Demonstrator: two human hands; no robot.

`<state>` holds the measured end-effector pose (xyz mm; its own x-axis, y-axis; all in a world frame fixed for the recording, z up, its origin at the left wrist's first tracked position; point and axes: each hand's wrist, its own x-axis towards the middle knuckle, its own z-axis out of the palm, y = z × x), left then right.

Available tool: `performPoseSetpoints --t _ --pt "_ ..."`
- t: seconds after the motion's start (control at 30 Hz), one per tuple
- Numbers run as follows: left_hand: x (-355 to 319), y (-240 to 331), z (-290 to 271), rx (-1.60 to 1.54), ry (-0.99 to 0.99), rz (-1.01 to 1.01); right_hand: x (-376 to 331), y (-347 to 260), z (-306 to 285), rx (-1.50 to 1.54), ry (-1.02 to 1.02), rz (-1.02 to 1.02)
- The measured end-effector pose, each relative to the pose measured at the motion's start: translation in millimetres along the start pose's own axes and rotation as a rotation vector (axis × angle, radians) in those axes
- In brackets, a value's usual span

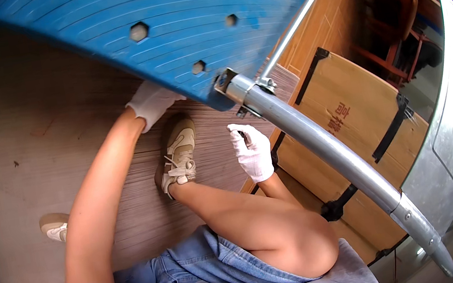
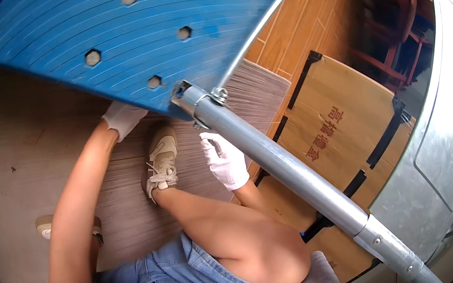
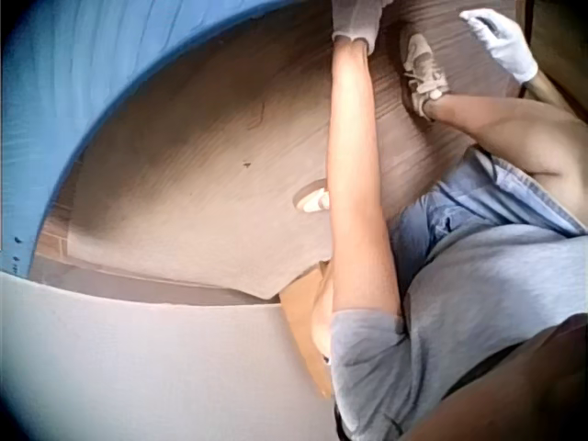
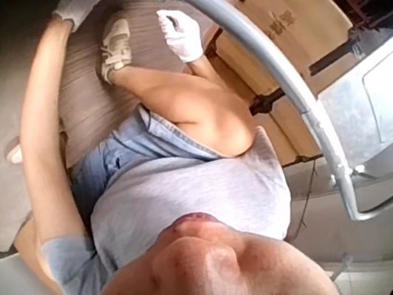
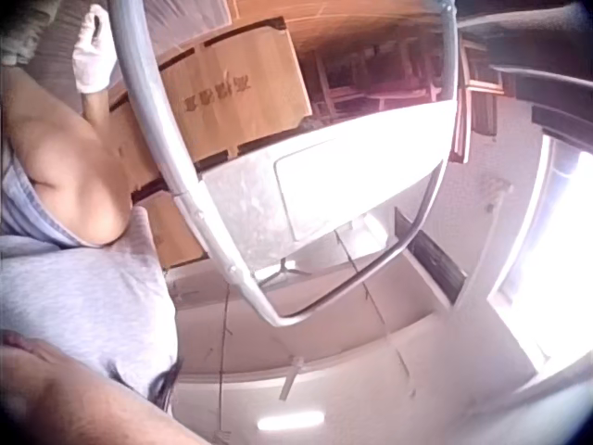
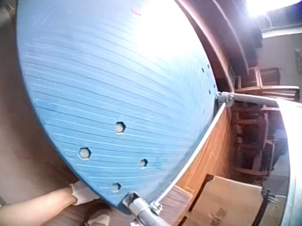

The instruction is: The person puts on white gloves and retrieves a blue hand truck from a storage area. They proceed to assemble the hand truck by attaching the handle to the base plate, inserting pins, and securing the components with a locking mechanism.

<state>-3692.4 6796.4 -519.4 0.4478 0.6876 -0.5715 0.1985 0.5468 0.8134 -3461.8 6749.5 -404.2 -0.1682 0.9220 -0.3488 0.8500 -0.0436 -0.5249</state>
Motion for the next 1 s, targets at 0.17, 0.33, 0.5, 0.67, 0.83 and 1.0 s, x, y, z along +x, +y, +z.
performPoseSetpoints --t 0.17,0.33,0.5,0.67,0.83,1.0 --pt "2 -19 -1 0.600 0.166 0.297 -11 2 -1 0.023 -0.015 0.080" --pt "3 -13 -7 0.576 0.050 0.094 -11 -3 -6 -0.034 -0.050 0.108" --pt "6 -10 -9 0.492 -0.009 0.095 -7 -1 -4 -0.025 -0.028 0.042" --pt "2 15 -12 0.180 -0.063 -0.013 -5 5 -6 0.080 -0.006 0.105" --pt "18 -58 9 0.864 0.353 0.572 8 -1 -7 -0.108 0.002 -0.111" --pt "-3 14 -22 0.481 -0.083 0.132 6 -6 -11 -0.147 0.013 -0.128"
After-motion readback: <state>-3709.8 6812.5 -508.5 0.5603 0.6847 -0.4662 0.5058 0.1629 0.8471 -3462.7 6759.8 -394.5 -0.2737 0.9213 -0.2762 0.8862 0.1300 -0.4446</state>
